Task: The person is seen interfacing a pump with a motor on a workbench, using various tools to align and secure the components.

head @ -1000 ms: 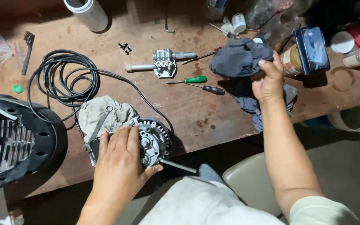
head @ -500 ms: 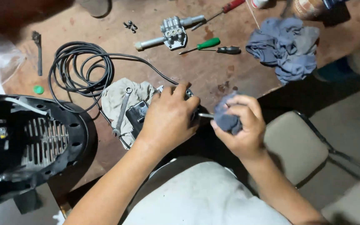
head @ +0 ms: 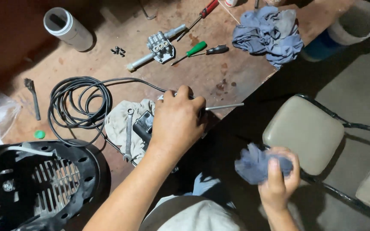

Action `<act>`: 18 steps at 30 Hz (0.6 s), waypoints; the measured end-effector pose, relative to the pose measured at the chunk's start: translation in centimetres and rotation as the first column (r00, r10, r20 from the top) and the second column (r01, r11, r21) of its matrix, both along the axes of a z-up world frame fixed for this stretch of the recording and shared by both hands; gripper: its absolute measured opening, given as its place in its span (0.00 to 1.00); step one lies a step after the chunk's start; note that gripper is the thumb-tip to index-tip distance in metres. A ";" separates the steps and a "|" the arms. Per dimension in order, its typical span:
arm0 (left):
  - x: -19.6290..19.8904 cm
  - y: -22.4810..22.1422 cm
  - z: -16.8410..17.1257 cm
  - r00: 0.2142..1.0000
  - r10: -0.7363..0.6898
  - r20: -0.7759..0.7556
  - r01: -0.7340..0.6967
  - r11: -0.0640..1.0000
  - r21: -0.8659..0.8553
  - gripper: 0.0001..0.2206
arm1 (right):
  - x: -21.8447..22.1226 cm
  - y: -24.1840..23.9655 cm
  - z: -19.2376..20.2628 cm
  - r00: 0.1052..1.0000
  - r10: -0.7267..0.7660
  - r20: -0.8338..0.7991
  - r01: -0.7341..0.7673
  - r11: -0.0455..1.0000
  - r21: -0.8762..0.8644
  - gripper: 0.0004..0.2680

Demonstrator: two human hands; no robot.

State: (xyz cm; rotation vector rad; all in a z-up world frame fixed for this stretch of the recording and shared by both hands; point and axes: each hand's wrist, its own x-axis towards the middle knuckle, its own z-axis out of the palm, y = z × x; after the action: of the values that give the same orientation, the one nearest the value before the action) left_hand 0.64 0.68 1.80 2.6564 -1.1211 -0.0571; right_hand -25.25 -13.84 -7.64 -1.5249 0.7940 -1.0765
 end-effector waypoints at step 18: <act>-0.8 -0.4 -1.8 0.989 -0.106 0.104 0.117 0.986 -0.115 0.13 | 19.6 -9.7 6.3 0.891 -0.163 0.425 -0.187 0.720 0.669 0.13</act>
State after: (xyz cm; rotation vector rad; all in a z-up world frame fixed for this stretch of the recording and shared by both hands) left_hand -0.15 0.26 0.03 2.5125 -1.2619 0.1177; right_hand -5.64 -23.50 -1.32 -0.5846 0.7289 -0.9149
